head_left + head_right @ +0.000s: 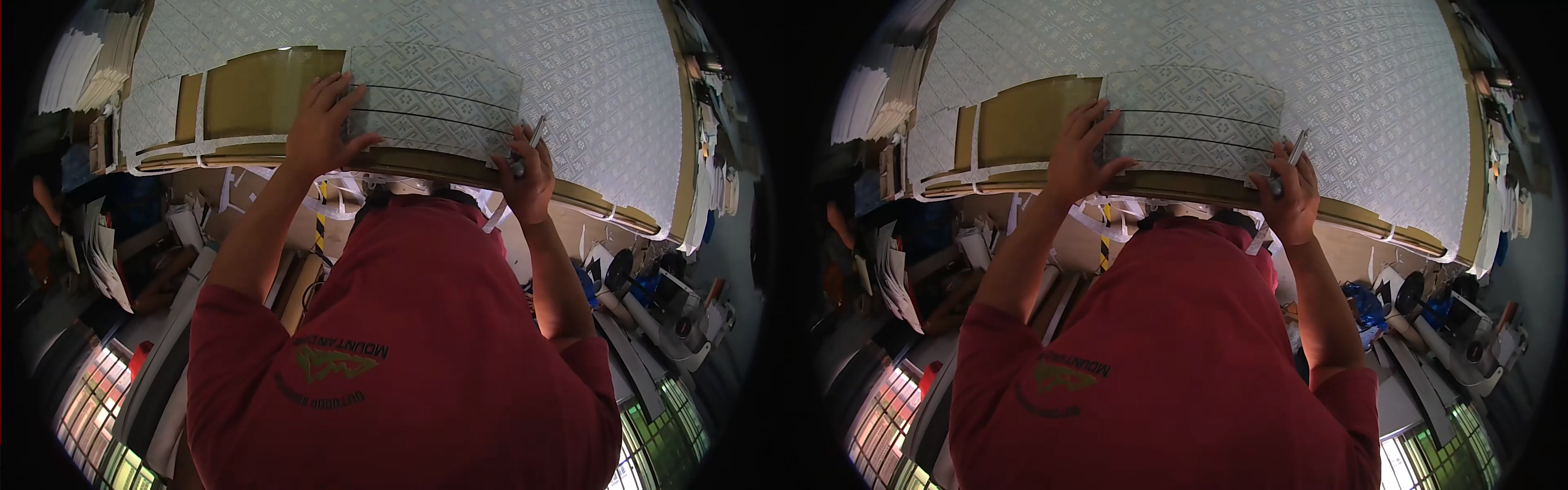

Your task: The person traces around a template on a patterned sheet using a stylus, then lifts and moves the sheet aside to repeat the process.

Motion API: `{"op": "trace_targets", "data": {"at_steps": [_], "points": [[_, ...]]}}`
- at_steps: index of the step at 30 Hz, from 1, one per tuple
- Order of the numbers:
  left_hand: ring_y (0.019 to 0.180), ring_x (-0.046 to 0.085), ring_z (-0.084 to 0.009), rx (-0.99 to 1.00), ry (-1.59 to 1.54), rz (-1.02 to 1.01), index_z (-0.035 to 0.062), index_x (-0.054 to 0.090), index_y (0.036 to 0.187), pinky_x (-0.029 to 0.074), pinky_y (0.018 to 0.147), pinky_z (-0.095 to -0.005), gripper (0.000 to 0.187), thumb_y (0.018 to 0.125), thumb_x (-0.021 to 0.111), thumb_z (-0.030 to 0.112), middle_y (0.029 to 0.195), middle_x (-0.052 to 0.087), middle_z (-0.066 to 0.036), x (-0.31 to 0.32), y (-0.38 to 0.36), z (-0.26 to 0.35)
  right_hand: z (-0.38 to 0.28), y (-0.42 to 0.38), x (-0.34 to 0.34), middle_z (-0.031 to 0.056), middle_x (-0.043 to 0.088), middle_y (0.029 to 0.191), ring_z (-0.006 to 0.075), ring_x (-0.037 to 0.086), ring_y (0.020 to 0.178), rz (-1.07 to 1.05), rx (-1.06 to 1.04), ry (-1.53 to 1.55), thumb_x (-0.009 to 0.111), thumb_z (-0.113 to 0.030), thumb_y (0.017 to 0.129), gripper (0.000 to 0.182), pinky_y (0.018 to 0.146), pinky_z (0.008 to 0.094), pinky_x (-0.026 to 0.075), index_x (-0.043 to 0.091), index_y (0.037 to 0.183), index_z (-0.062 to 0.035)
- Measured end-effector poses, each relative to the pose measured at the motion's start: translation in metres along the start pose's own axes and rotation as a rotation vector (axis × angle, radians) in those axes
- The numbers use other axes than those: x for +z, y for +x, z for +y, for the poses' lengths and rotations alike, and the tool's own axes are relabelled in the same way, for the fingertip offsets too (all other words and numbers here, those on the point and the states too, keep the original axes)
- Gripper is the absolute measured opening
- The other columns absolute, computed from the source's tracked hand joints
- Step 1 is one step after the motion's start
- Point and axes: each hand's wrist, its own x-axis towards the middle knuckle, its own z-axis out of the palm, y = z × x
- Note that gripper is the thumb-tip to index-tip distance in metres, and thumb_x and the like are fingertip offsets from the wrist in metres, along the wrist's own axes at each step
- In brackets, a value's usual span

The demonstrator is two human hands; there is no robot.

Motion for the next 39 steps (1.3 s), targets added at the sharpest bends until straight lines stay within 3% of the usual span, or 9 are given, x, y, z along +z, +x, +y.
{"op": "trace_targets", "data": {"at_steps": [12,39], "points": [[0.141,0.050,-0.0414,0.037,-0.012,-0.022,0.0075,0.063,0.141,0.034,0.122,-0.0571,0.080,0.077,0.090,0.048,0.150,0.055,-0.019,-0.002,-0.002,-0.003,-0.014,0.012,0.000,0.0226,0.070,0.133,0.0477,0.063,0.126,-0.041,-0.014,0.005,0.090,-0.015,0.077,0.046,0.106,0.0528,0.052,0.064,0.113,-0.0036],[0.141,0.051,-0.0409,0.012,-0.008,0.009,0.0065,0.066,0.134,0.035,0.122,-0.0570,0.075,0.075,0.091,0.045,0.149,0.056,-0.019,0.001,-0.001,-0.002,-0.006,0.014,0.001,0.0212,0.070,0.133,0.0452,0.065,0.124,-0.103,-0.061,0.018,0.089,-0.015,0.077,0.044,0.104,0.0499,0.054,0.064,0.112,-0.0050]]}}
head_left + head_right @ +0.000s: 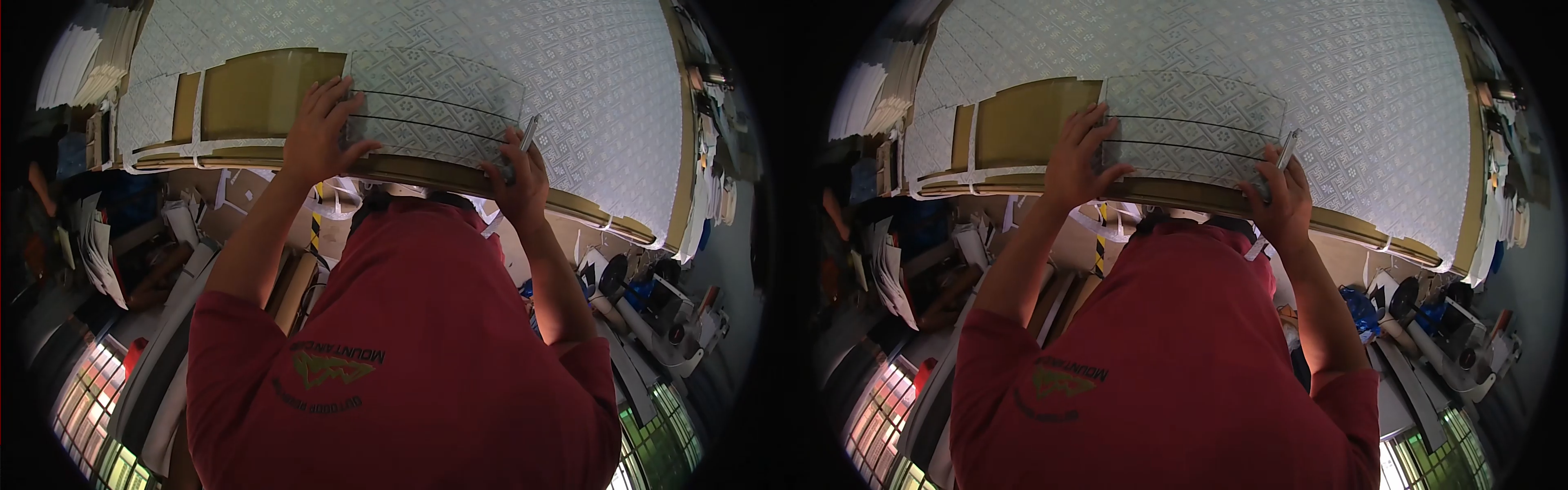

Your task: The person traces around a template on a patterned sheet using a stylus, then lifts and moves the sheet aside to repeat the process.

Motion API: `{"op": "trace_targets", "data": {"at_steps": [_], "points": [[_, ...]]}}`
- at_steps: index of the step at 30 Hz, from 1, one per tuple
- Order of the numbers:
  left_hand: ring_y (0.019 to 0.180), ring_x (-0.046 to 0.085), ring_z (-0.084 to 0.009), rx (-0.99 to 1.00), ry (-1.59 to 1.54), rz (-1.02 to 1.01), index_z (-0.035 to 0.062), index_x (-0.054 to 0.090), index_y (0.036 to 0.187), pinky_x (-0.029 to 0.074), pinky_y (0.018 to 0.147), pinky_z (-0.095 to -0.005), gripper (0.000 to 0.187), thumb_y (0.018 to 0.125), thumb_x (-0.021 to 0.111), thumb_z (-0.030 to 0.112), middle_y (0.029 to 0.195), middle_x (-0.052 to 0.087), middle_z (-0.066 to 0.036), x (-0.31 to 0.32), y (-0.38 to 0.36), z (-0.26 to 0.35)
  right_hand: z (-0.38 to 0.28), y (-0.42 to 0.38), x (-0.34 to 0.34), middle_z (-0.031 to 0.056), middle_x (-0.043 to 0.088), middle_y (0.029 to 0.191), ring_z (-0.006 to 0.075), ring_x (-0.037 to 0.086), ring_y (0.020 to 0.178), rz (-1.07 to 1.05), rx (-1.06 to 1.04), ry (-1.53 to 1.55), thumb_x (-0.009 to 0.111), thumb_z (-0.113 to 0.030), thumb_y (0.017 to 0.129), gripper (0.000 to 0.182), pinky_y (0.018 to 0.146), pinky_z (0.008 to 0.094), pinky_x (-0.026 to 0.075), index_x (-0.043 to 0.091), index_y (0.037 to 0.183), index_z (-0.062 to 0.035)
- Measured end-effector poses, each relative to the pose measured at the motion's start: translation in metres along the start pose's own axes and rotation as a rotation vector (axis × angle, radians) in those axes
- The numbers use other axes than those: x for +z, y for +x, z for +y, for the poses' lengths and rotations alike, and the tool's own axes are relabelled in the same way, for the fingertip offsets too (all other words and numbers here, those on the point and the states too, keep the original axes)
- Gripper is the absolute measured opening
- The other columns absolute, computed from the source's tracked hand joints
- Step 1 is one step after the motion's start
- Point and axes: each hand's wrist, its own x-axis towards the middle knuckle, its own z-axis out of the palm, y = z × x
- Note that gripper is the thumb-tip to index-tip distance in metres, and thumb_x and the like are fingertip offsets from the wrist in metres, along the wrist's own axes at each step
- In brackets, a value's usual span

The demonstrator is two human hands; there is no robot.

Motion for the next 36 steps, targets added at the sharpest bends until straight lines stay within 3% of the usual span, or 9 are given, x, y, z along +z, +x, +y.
{"op": "trace_targets", "data": {"at_steps": [15,22,24,27,36], "points": [[0.141,0.049,-0.0425,-0.001,-0.032,-0.010,0.0047,0.065,0.131,0.036,0.121,-0.0568,0.074,0.074,0.092,0.043,0.151,0.054,-0.021,-0.0011,0.0022,0.0033,0.0003,-0.0042,0.0047,0.0192,0.070,0.134,0.0422,0.064,0.127,0.058,0.031,0.012,0.089,-0.021,0.080,0.043,0.105,0.0491,0.053,0.065,0.111,-0.0050],[0.141,0.050,-0.0428,0.000,0.003,-0.019,0.0040,0.065,0.132,0.036,0.120,-0.0568,0.075,0.074,0.091,0.044,0.151,0.055,-0.021,-0.0025,0.0036,0.0044,-0.0008,-0.0017,0.0025,0.0194,0.070,0.134,0.0415,0.065,0.126,0.044,0.016,-0.006,0.091,-0.017,0.078,0.047,0.103,0.0479,0.055,0.062,0.113,-0.0053],[0.141,0.050,-0.0431,0.005,0.007,-0.031,0.0038,0.065,0.132,0.036,0.120,-0.0570,0.075,0.074,0.091,0.044,0.151,0.054,-0.022,-0.0025,0.0033,0.0043,0.0008,-0.0041,0.0038,0.0191,0.069,0.135,0.0425,0.063,0.127,0.031,0.044,0.033,0.088,-0.021,0.082,0.041,0.106,0.0501,0.051,0.065,0.112,-0.0061],[0.140,0.050,-0.0440,0.037,0.002,-0.017,0.0032,0.064,0.132,0.037,0.119,-0.0576,0.075,0.075,0.091,0.044,0.151,0.054,-0.023,-0.0018,0.0043,0.0026,-0.0021,-0.0023,0.0008,0.0197,0.070,0.135,0.0414,0.065,0.127,0.035,0.028,-0.017,0.091,-0.016,0.077,0.047,0.102,0.0480,0.056,0.063,0.113,-0.0052],[0.139,0.050,-0.0447,0.035,0.020,-0.026,0.0018,0.063,0.133,0.037,0.119,-0.0577,0.076,0.075,0.091,0.042,0.151,0.054,-0.023,-0.0014,0.0031,0.0035,-0.0021,-0.0021,0.0016,0.0204,0.070,0.134,0.0428,0.066,0.124,0.061,0.015,0.001,0.091,-0.016,0.077,0.048,0.101,0.0485,0.056,0.062,0.114,-0.0056]]}}
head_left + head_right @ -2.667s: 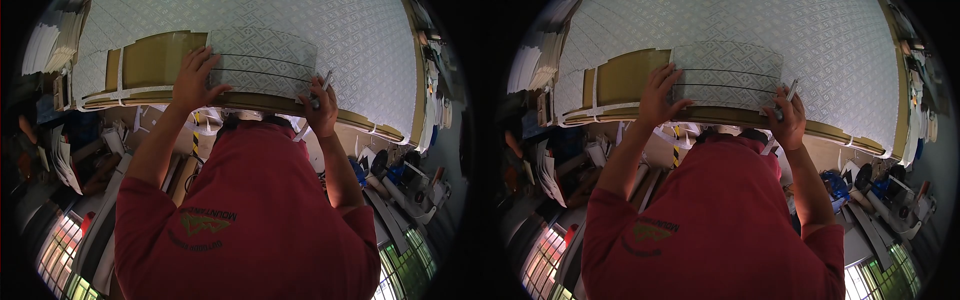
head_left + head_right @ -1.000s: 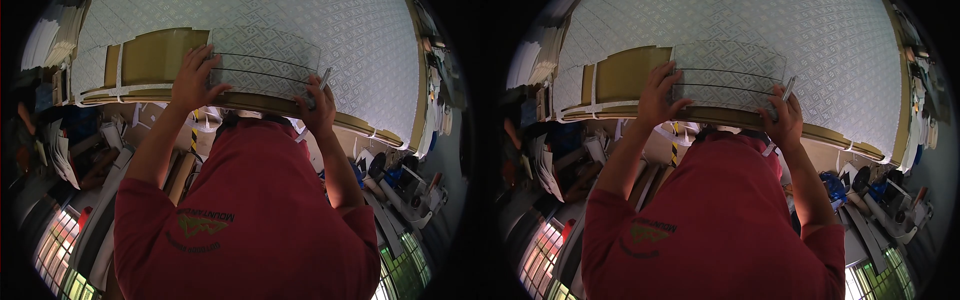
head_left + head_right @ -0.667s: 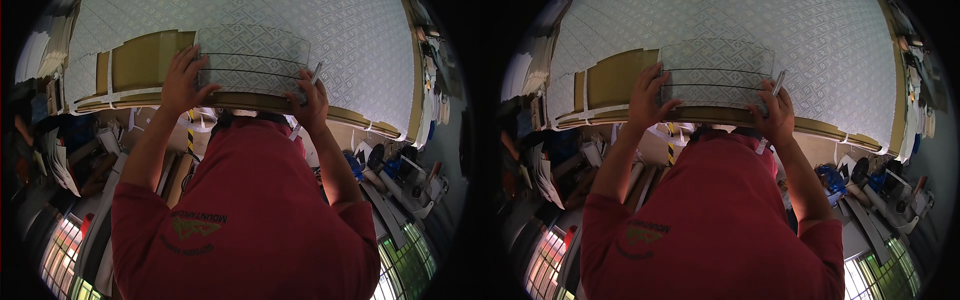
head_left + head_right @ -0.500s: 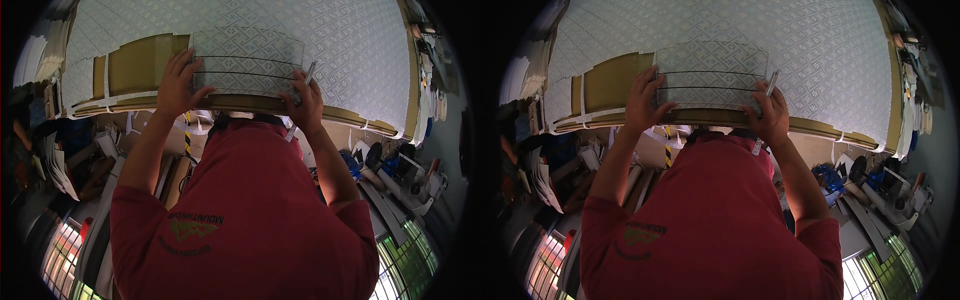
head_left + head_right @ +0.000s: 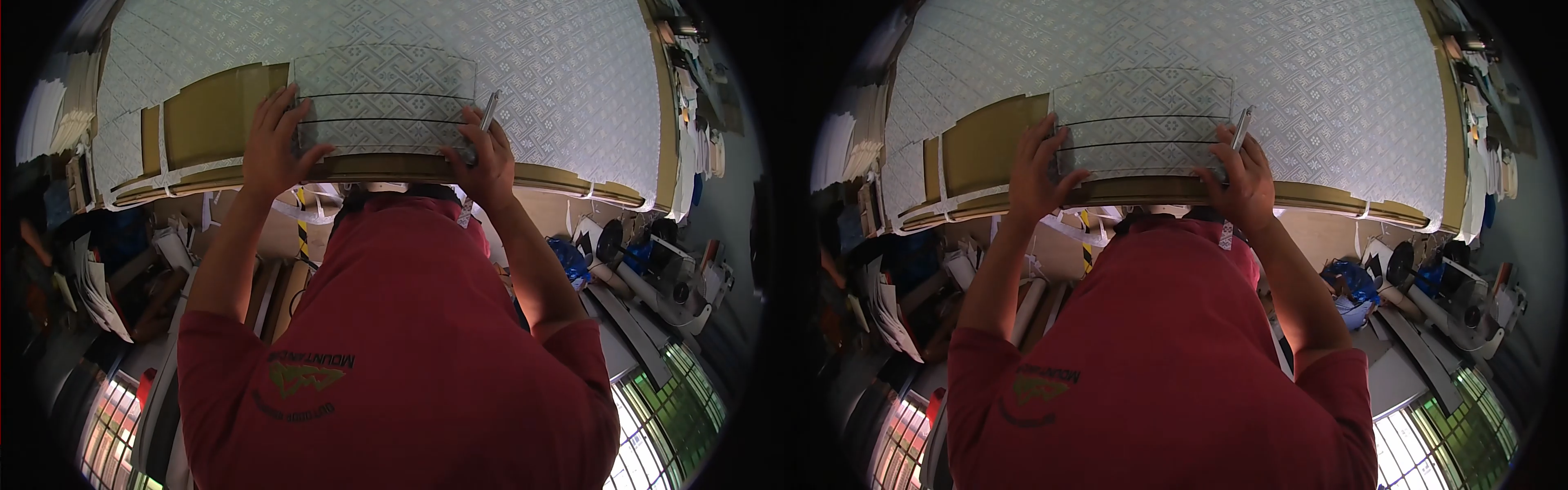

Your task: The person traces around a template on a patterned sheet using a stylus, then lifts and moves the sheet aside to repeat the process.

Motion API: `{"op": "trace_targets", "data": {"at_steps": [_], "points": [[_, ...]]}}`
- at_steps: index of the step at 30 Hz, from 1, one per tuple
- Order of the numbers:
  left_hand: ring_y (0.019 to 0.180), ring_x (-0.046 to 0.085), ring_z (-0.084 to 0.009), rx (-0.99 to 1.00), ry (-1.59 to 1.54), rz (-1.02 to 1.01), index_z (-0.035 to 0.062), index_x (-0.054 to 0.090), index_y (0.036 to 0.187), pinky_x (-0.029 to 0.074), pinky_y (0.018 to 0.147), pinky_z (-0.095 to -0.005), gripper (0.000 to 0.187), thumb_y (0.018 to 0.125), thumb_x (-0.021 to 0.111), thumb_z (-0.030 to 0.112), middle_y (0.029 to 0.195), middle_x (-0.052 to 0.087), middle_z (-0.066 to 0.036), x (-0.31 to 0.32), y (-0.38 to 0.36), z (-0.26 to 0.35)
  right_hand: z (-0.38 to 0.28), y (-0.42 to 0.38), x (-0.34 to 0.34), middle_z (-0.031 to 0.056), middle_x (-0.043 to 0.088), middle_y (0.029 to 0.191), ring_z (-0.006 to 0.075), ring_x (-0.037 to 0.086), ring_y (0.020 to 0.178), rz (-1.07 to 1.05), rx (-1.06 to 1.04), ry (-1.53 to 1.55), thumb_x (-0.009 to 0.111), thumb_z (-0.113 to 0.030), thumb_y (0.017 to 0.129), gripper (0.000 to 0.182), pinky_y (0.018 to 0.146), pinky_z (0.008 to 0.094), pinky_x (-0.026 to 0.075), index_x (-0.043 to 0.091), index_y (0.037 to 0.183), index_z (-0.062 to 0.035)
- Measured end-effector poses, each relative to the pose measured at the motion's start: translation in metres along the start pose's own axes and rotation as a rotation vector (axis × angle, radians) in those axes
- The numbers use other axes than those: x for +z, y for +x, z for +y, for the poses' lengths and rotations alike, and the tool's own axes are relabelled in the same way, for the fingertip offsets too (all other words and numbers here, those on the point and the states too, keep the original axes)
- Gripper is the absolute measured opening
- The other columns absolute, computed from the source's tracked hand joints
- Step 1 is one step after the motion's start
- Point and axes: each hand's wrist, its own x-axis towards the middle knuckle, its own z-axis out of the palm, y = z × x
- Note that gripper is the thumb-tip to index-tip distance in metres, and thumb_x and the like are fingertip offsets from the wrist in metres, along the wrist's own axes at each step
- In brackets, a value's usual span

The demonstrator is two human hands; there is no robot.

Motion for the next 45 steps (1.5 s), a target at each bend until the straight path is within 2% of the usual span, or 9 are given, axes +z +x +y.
{"op": "trace_targets", "data": {"at_steps": [45], "points": [[0.139,0.050,-0.0451,-0.016,-0.018,0.009,0.0013,0.064,0.133,0.037,0.118,-0.0570,0.075,0.074,0.093,0.039,0.153,0.053,-0.024,-0.0014,0.0027,0.0015,-0.0014,0.0005,-0.0022,0.0183,0.070,0.133,0.0399,0.063,0.128,-0.022,0.046,0.035,0.088,-0.019,0.079,0.041,0.105,0.0491,0.052,0.066,0.111,-0.0053]]}}
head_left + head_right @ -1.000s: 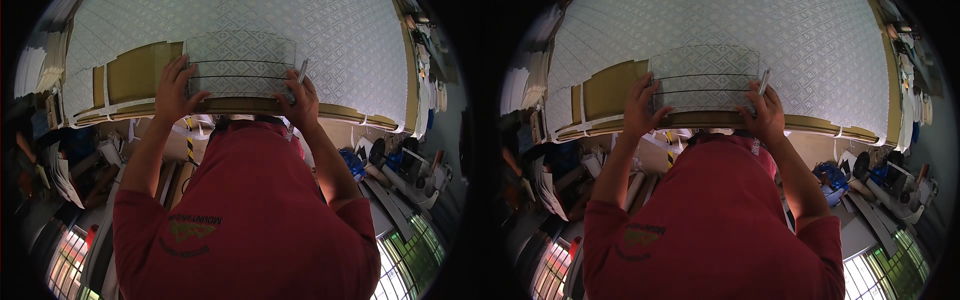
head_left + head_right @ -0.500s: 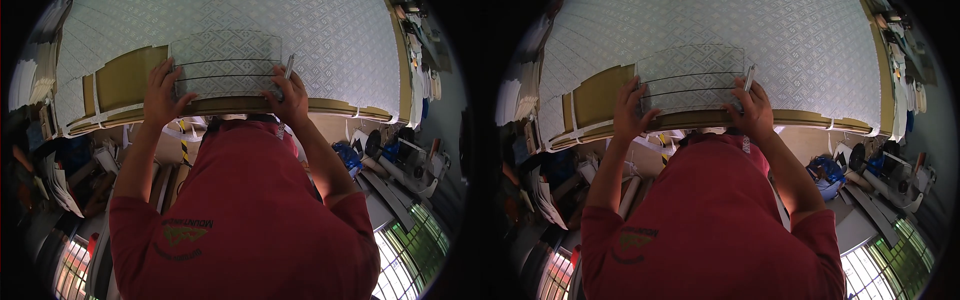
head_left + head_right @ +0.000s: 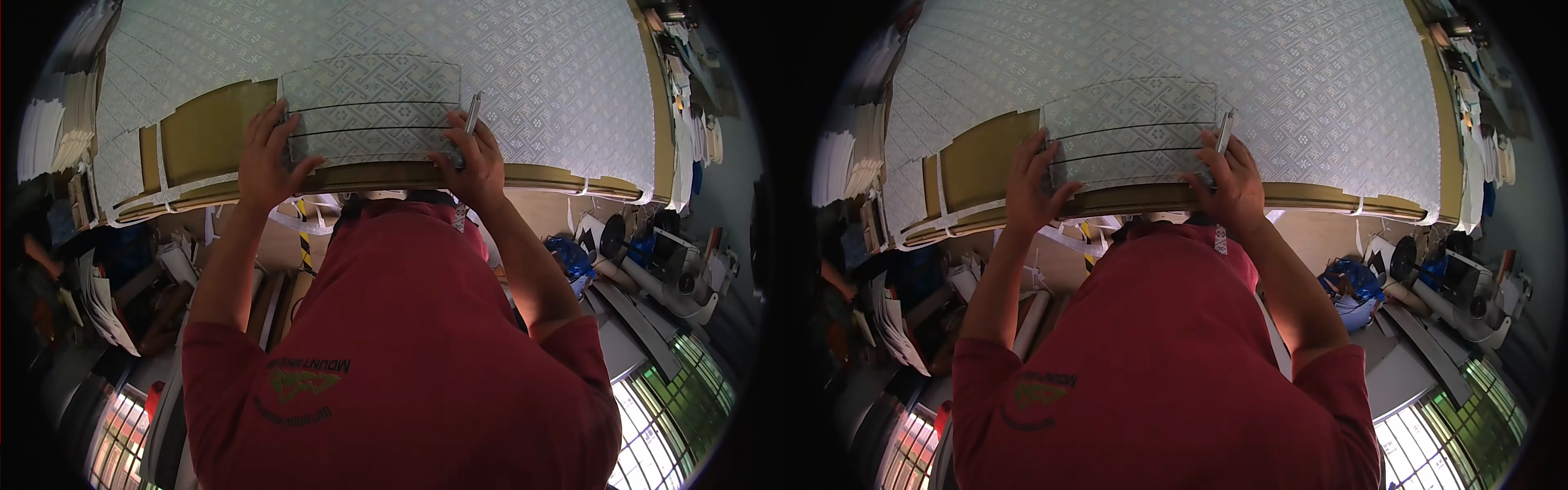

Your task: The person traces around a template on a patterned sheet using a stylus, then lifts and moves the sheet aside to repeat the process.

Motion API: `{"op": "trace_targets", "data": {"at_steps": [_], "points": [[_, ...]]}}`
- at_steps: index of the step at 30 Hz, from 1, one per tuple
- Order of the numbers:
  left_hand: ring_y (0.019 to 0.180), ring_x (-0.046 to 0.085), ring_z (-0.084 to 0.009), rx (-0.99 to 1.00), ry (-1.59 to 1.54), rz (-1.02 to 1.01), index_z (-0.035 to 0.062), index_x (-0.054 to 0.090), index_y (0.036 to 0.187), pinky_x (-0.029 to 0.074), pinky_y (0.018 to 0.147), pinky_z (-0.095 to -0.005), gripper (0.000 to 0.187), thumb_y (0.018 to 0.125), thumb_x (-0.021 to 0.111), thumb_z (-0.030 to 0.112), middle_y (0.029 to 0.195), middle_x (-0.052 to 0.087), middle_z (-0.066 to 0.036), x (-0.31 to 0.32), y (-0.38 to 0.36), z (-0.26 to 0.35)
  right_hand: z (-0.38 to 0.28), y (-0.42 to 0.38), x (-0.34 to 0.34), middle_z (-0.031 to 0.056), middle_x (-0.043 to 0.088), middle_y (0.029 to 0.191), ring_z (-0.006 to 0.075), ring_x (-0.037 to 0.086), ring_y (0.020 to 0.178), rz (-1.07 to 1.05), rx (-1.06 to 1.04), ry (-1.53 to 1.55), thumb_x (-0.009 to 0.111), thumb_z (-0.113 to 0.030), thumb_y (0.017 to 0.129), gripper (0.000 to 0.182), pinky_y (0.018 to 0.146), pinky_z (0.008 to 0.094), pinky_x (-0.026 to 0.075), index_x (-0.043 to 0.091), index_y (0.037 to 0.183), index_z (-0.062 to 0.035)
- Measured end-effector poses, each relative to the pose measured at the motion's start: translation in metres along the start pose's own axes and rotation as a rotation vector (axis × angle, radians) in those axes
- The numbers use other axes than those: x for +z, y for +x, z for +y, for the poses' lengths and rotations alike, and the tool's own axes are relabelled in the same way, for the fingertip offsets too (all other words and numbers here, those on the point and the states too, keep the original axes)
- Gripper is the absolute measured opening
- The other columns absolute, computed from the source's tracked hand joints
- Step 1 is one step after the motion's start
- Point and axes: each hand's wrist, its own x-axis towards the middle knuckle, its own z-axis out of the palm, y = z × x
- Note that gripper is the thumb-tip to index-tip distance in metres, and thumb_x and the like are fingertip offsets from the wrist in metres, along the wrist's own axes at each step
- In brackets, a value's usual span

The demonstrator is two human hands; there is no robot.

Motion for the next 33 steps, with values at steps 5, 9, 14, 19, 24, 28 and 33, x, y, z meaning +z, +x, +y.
{"op": "trace_targets", "data": {"at_steps": [5,9,14,19,24,28,33], "points": [[0.140,0.050,-0.0446,-0.028,-0.015,-0.010,0.0014,0.065,0.133,0.037,0.119,-0.0568,0.075,0.074,0.093,0.040,0.152,0.053,-0.023,-0.0003,-0.0016,0.0023,-0.0025,-0.0014,0.0007,0.0184,0.070,0.133,0.0402,0.063,0.127,0.011,0.007,0.011,0.088,-0.019,0.079,0.041,0.105,0.0490,0.052,0.066,0.111,-0.0052],[0.140,0.050,-0.0445,0.005,-0.002,0.010,0.0017,0.064,0.134,0.037,0.119,-0.0568,0.076,0.074,0.092,0.040,0.152,0.053,-0.023,0.0009,-0.0008,-0.0013,-0.0003,0.0003,-0.0007,0.0184,0.071,0.132,0.0400,0.063,0.127,-0.004,-0.001,-0.003,0.088,-0.018,0.080,0.040,0.105,0.0490,0.052,0.066,0.110,-0.0052],[0.141,0.050,-0.0443,-0.020,-0.017,-0.014,0.0017,0.064,0.134,0.036,0.119,-0.0577,0.076,0.075,0.092,0.040,0.153,0.053,-0.023,0.0006,-0.0023,0.0008,-0.0037,-0.0002,0.0000,0.0185,0.070,0.133,0.0402,0.063,0.127,0.007,0.015,0.003,0.088,-0.017,0.079,0.040,0.105,0.0488,0.052,0.066,0.111,-0.0053],[0.140,0.050,-0.0441,0.001,0.014,-0.008,0.0018,0.064,0.134,0.036,0.119,-0.0577,0.076,0.076,0.092,0.041,0.153,0.052,-0.023,0.0007,-0.0022,-0.0012,-0.0016,0.0021,-0.0024,0.0199,0.070,0.134,0.0436,0.065,0.124,-0.008,-0.015,-0.040,0.090,-0.017,0.079,0.043,0.101,0.0475,0.055,0.065,0.112,-0.0048],[0.141,0.049,-0.0440,-0.017,0.008,-0.017,0.0029,0.063,0.134,0.036,0.120,-0.0572,0.075,0.076,0.092,0.041,0.153,0.052,-0.023,0.0015,-0.0038,-0.0009,-0.0044,0.0024,-0.0018,0.0194,0.070,0.134,0.0427,0.065,0.124,0.017,-0.022,-0.040,0.090,-0.017,0.078,0.042,0.101,0.0472,0.056,0.065,0.110,-0.0051],[0.141,0.049,-0.0434,-0.003,0.018,-0.002,0.0040,0.063,0.134,0.036,0.120,-0.0572,0.075,0.076,0.091,0.043,0.152,0.052,-0.022,0.0007,-0.0029,-0.0013,-0.0003,0.0014,0.0004,0.0194,0.071,0.134,0.0421,0.066,0.125,0.010,-0.034,-0.040,0.090,-0.017,0.078,0.043,0.101,0.0474,0.056,0.064,0.110,-0.0052],[0.141,0.049,-0.0424,-0.026,-0.003,-0.004,0.0046,0.064,0.133,0.036,0.120,-0.0571,0.074,0.076,0.090,0.044,0.153,0.053,-0.020,0.0006,-0.0048,-0.0001,0.0011,-0.0005,0.0030,0.0188,0.070,0.134,0.0438,0.064,0.124,0.000,-0.008,0.010,0.088,-0.019,0.080,0.040,0.106,0.0513,0.051,0.065,0.110,-0.0061]]}}
